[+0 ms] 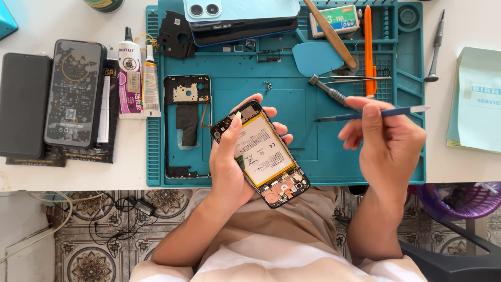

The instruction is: The person removes a smartphone battery from the chassis using a plastic spudger, then places a new battery into the phone and secures it with adhesive tape. The person also handles the phone frame and internal components during the process.

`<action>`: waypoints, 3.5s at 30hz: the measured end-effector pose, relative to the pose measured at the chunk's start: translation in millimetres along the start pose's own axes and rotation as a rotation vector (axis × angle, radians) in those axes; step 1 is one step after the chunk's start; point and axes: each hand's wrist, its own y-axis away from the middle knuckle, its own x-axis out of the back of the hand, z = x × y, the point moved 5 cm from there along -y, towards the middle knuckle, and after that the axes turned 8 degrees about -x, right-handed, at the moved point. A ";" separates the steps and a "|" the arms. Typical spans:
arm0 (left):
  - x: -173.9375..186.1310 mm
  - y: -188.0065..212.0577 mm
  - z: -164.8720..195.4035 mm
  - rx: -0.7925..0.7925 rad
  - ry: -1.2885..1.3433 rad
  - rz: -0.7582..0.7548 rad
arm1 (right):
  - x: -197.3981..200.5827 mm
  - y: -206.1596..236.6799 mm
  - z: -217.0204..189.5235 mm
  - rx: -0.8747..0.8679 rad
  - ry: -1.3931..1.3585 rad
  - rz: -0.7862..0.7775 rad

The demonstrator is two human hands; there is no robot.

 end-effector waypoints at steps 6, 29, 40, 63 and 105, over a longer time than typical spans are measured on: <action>-0.4 -0.2 0.9 0.006 0.028 -0.018 | -7.2 -5.4 -2.4 0.001 0.186 -0.065; 1.6 2.5 2.5 0.005 -0.012 -0.017 | -57.0 22.2 -62.0 0.310 -0.123 -0.200; 7.5 3.5 -3.0 0.044 0.023 -0.020 | -61.0 29.8 -57.8 0.336 -0.085 -0.187; 7.3 2.8 0.3 -0.017 -0.035 0.005 | -78.8 49.3 -90.1 0.659 0.326 -0.068; 16.3 13.1 -1.9 -0.014 0.099 -0.137 | -64.6 43.3 -71.1 0.422 -0.045 -0.182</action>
